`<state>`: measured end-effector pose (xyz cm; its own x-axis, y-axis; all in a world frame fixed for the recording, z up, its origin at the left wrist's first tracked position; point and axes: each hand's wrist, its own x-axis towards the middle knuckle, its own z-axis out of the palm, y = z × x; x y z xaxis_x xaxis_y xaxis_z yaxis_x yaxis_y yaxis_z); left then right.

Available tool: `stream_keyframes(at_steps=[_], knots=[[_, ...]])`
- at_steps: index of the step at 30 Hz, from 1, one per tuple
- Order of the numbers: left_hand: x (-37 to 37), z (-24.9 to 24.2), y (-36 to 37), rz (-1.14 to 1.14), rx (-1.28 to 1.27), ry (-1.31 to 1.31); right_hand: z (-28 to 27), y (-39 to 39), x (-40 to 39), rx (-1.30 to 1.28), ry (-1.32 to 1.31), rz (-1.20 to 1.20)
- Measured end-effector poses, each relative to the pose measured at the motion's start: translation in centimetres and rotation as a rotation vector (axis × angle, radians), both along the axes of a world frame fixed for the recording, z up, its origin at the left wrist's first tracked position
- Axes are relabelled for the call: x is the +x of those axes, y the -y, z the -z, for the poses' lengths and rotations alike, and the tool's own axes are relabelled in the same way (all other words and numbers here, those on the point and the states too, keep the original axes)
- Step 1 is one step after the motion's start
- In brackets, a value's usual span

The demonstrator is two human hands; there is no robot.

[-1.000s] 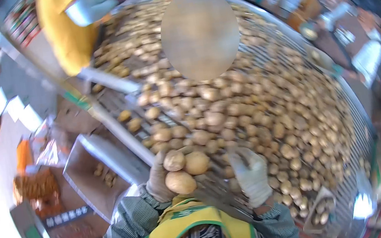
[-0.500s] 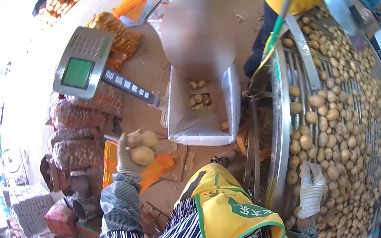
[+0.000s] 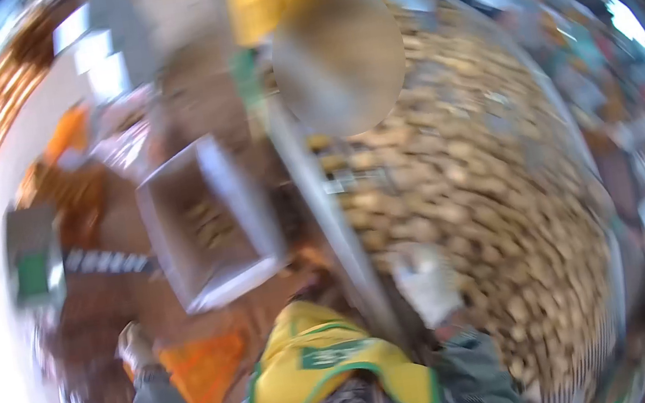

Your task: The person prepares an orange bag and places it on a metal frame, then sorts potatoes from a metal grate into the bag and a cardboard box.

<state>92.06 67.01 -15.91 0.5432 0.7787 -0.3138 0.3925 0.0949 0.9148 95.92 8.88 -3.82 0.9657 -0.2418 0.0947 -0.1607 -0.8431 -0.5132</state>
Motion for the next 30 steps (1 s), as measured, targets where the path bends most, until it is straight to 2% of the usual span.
stream_keyframes(at_steps=[2,4,5,6,7,8,9,10,11,12,13,14,15,16,18,19,21,25,27,28,29,30], knots=[[6.7,0.9,5.7,0.438,0.437,0.284,0.5,1.7,-1.8,0.042,-0.004,0.038],[12.1,-3.3,15.2,0.585,-0.045,0.302,0.7,3.5,-4.1,0.004,0.013,0.117],[14.0,-4.8,19.5,0.783,0.029,0.303,0.5,4.1,-5.2,0.044,-0.007,0.169],[14.9,-5.8,25.6,0.782,-0.374,0.406,0.4,4.6,-6.4,0.095,-0.022,0.203],[16.3,-5.7,28.1,1.021,-0.014,0.259,-0.5,4.9,-7.8,0.101,-0.095,0.290],[15.5,-8.5,33.6,1.176,-0.037,0.385,-1.1,5.3,-9.2,0.102,-0.083,0.339],[15.3,-8.4,37.6,1.303,0.175,0.483,-1.1,5.8,-10.7,0.116,-0.110,0.402],[13.5,-11.5,42.4,1.434,0.146,0.499,-1.4,6.5,-12.3,0.129,-0.137,0.459],[12.8,-10.2,46.0,1.581,0.236,0.615,-1.3,7.4,-13.8,0.169,-0.131,0.530],[10.7,-11.8,49.3,1.725,0.148,0.627,-0.5,8.4,-15.6,0.174,-0.046,0.567],[9.3,-10.2,52.0,1.862,0.311,0.795,-0.8,9.4,-16.9,0.167,-0.018,0.664],[7.7,-12.4,54.2,2.117,0.454,0.593,-1.3,10.3,-18.3,0.160,0.007,0.760],[6.5,-14.0,56.7,2.333,0.617,0.705,-1.9,12.0,-19.4,0.203,-0.102,0.844],[5.0,-13.5,58.4,2.537,0.754,0.514,-1.7,13.5,-20.3,0.158,-0.036,0.945],[2.7,-12.3,60.4,2.614,0.880,0.870,-2.3,17.0,-21.3,0.118,-0.013,1.025],[2.4,-11.7,61.0,2.627,0.887,0.870,-2.4,18.7,-21.1,0.127,-0.011,1.036],[2.0,-11.0,61.9,2.659,1.063,0.933,-2.5,22.2,-20.2,0.001,-0.062,0.999],[3.2,-9.6,62.3,2.682,0.974,0.886,-1.7,26.9,-15.4,0.007,-0.087,0.841],[4.3,-10.4,62.1,2.647,0.948,0.827,-0.7,27.7,-12.6,-0.171,-0.364,0.778],[4.8,-10.8,61.9,2.616,0.909,0.783,-0.3,27.6,-11.6,-0.162,-0.362,0.773],[5.5,-11.2,61.9,2.624,0.838,0.610,-0.1,27.2,-10.7,-0.083,-0.382,0.774],[6.1,-11.3,61.7,2.631,0.839,0.600,0.3,26.8,-10.4,-0.004,-0.404,0.777]])
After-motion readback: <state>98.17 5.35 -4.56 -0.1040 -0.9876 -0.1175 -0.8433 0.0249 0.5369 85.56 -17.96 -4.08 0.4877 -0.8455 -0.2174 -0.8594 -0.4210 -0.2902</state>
